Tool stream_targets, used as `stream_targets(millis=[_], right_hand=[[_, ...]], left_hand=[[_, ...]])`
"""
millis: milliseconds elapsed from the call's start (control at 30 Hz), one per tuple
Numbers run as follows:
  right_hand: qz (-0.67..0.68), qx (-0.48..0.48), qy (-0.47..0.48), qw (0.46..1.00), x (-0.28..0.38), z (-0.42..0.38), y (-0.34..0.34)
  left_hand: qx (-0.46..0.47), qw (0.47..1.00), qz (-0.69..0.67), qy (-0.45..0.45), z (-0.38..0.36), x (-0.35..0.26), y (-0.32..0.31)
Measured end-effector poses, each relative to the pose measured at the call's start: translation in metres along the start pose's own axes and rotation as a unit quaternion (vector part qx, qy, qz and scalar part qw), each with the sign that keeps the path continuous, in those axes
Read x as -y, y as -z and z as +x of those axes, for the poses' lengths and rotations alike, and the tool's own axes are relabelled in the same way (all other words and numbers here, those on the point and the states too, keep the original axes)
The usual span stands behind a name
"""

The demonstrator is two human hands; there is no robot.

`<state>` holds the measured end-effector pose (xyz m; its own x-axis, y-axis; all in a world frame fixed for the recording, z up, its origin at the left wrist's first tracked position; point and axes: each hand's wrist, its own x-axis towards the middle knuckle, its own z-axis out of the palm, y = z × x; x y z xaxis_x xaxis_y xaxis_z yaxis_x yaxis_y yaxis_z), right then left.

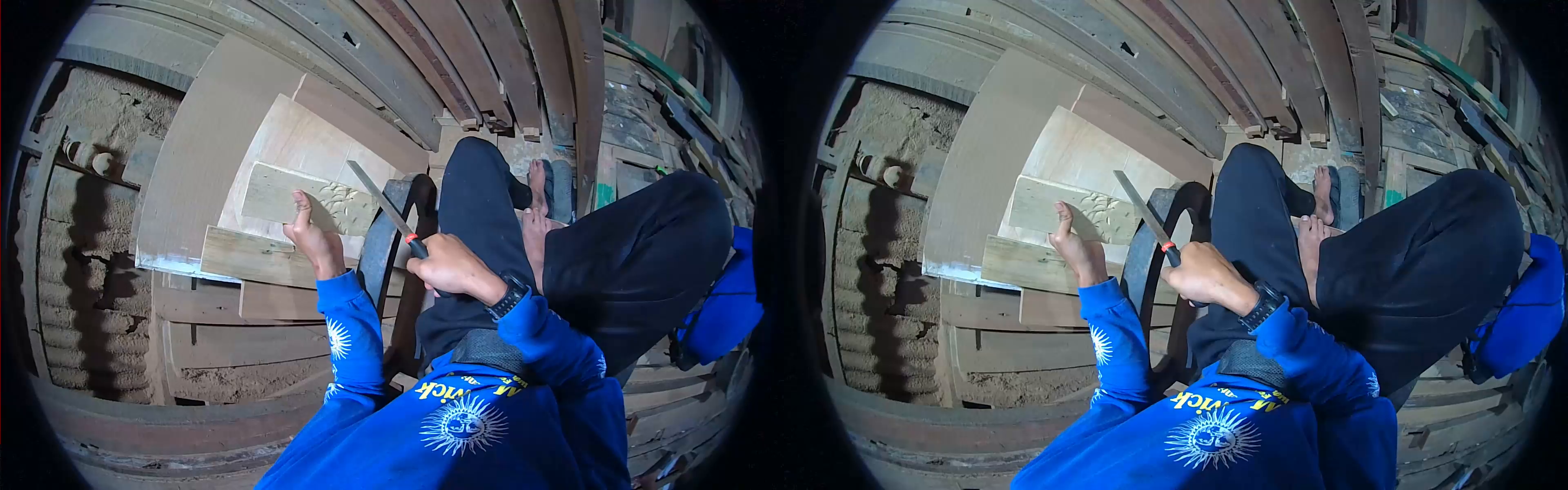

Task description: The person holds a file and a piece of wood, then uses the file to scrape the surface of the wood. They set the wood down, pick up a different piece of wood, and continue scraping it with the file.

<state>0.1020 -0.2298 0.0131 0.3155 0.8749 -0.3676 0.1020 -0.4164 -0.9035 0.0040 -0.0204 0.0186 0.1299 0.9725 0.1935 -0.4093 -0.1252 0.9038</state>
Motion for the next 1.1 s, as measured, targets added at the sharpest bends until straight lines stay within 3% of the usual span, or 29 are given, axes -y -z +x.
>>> stream_targets(millis=[67,167,233,367,433,567,667,933,1100], right_hand=[[0.005,-0.002,0.009,1.0,0.001,0.007,-0.003],[0.035,-0.005,0.011,0.999,0.003,0.02,-0.008],[0.041,-0.015,0.019,0.999,0.001,0.019,-0.009],[0.029,0.009,-0.013,0.999,0.009,-0.003,-0.003],[0.039,0.015,0.016,0.999,0.01,-0.004,-0.004],[0.073,-0.005,0.02,0.997,0.006,0.02,-0.017],[0.066,-0.004,0.016,0.998,0.007,0.015,-0.012],[0.084,0.026,0.001,0.996,0.008,0.011,-0.015],[0.082,0.001,0.023,0.996,0.002,0.013,-0.019]], left_hand=[[-0.011,1.0,-0.005,0.014,-0.001,-0.001,0.0],[0.046,0.999,-0.015,-0.006,-0.003,-0.004,-0.003],[0.075,0.996,0.004,-0.055,-0.005,-0.003,-0.006],[0.038,0.999,0.024,-0.03,0.0,0.002,0.0],[0.028,0.999,0.01,-0.026,-0.003,-0.001,0.0],[0.063,0.997,0.025,-0.024,-0.011,-0.009,-0.008],[0.085,0.993,0.042,-0.075,-0.011,-0.005,-0.013],[0.061,0.997,0.014,-0.044,-0.007,0.001,-0.007],[0.059,0.994,0.05,-0.081,-0.009,0.003,-0.012]])
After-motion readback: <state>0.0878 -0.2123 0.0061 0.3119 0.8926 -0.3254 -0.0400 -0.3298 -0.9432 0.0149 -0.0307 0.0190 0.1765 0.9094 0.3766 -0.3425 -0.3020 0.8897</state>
